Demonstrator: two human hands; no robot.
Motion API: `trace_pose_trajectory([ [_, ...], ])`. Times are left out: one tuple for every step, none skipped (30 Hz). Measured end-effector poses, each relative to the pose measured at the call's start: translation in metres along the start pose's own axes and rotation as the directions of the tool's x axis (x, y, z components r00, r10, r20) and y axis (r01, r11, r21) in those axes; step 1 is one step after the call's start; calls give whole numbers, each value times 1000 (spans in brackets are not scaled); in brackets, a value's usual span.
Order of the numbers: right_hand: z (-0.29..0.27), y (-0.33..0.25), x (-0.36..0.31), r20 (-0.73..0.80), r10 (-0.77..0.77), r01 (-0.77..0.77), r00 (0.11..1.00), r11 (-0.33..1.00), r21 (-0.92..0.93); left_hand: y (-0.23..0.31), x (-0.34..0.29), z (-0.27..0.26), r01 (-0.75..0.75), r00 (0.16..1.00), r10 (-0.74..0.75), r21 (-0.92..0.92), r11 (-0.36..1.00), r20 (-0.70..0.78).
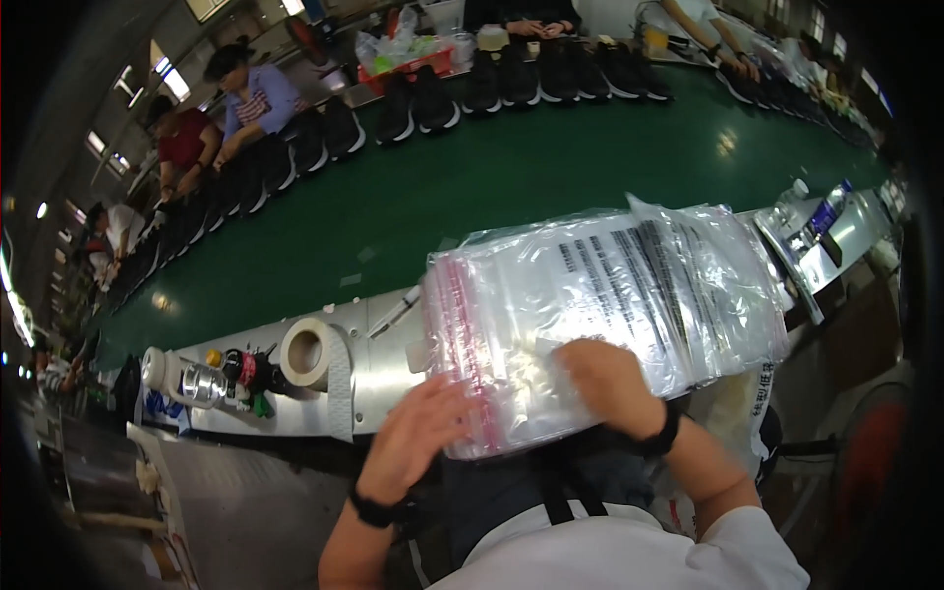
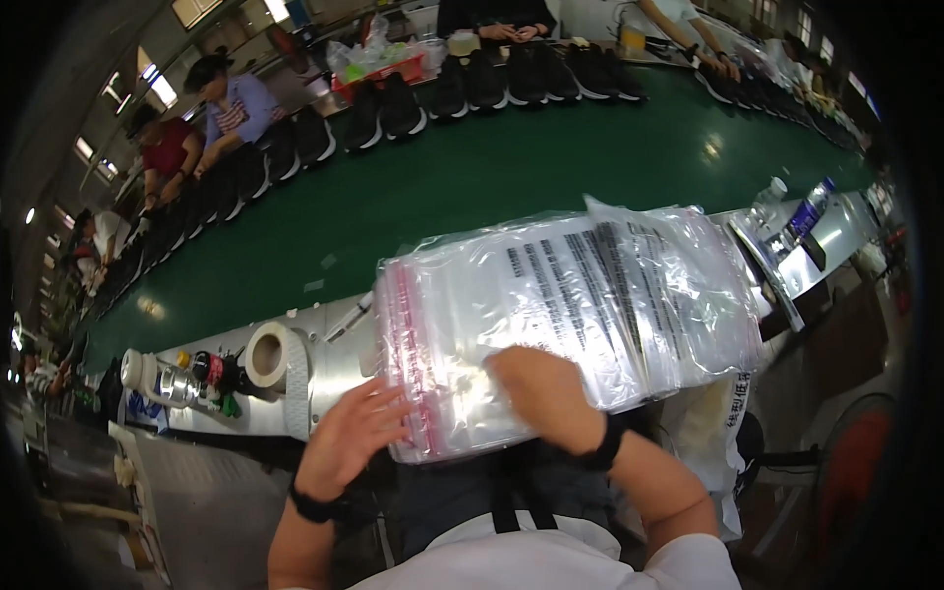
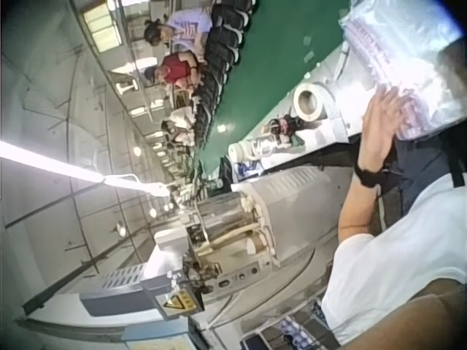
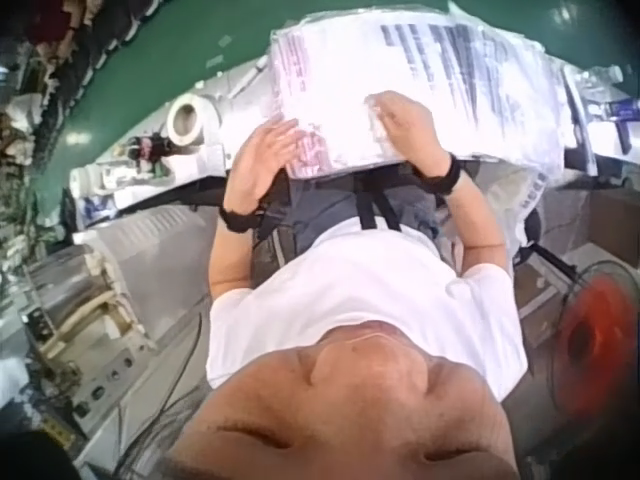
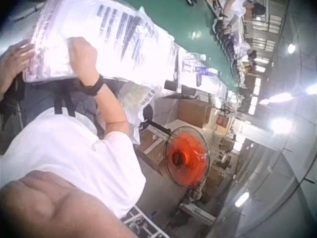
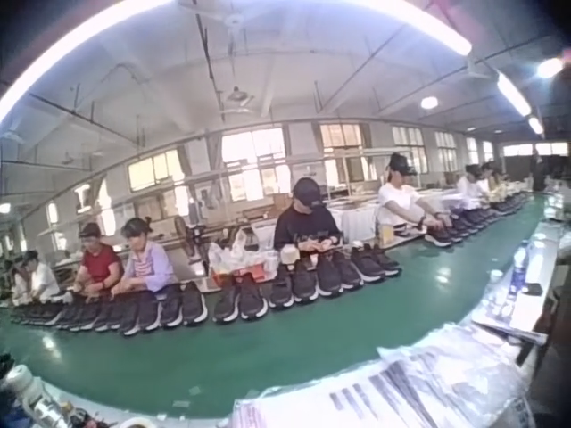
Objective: The recorder is placing small shoe-related components into plastic bags at a manufacturing workstation.
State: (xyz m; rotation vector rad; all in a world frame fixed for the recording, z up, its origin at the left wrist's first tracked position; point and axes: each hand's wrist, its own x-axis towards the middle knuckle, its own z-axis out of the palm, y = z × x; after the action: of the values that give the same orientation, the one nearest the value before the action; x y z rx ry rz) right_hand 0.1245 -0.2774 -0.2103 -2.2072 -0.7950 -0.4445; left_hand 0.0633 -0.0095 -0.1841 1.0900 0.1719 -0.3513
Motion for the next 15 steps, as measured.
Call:
trace_pose_trajectory([
  [-13, 13, 5, 67, 396, -370, 916, 764, 529, -2, -15, -19, -144, 984, 149, 51, 988, -102],
  [-42, 30, 12, 24, 548, -430, 836, 629, 647, -3, -32, -38, -205, 940, 239, 156, 966, -244],
  [-67, 45, 14, -113, 680, -451, 725, 592, 668, -5, -49, -57, -247, 866, 335, 264, 932, -372],
  [-96, 68, 6, -249, 769, -567, 588, 612, 551, -10, -64, -71, -235, 792, 333, 249, 940, -511],
  [-122, 99, -19, -349, 787, -563, 508, 610, 558, -16, -77, -86, -222, 708, 317, 227, 948, -631],
  [-145, 117, -42, -388, 847, -710, 363, 521, 474, -26, -86, -102, -194, 637, 264, 182, 964, -724],
  [-164, 141, -78, -478, 783, -770, 398, 568, 289, -37, -89, -120, -162, 566, 199, 128, 978, -800],
  [-180, 172, -118, -548, 726, -846, 415, 530, 62, -53, -94, -147, -101, 520, 151, 115, 988, -841],
  [-184, 174, -133, -560, 702, -897, 440, 313, -313, -60, -95, -156, -31, 450, 104, 100, 994, -887],
  [-189, 174, -151, -571, 715, -906, 404, 226, -358, -70, -93, -162, -57, 478, 145, 133, 989, -866],
  [-182, 155, -144, -570, 733, -905, 370, 146, -399, -76, -88, -172, -48, 477, 128, 120, 992, -870],
  [-175, 133, -129, -626, 717, -912, 307, 33, -409, -83, -81, -191, -49, 656, 221, 251, 967, -722],
  [-174, 125, -126, -616, 727, -909, 303, 27, -415, -88, -75, -204, -74, 806, 280, 379, 922, -522],
  [-166, 121, -123, -696, 542, -839, 471, 31, -543, -88, -70, -199, -25, 842, 218, 367, 930, -494],
  [-159, 115, -116, -709, 328, -754, 624, 11, -657, -84, -63, -187, 25, 869, 156, 357, 934, -469],
])
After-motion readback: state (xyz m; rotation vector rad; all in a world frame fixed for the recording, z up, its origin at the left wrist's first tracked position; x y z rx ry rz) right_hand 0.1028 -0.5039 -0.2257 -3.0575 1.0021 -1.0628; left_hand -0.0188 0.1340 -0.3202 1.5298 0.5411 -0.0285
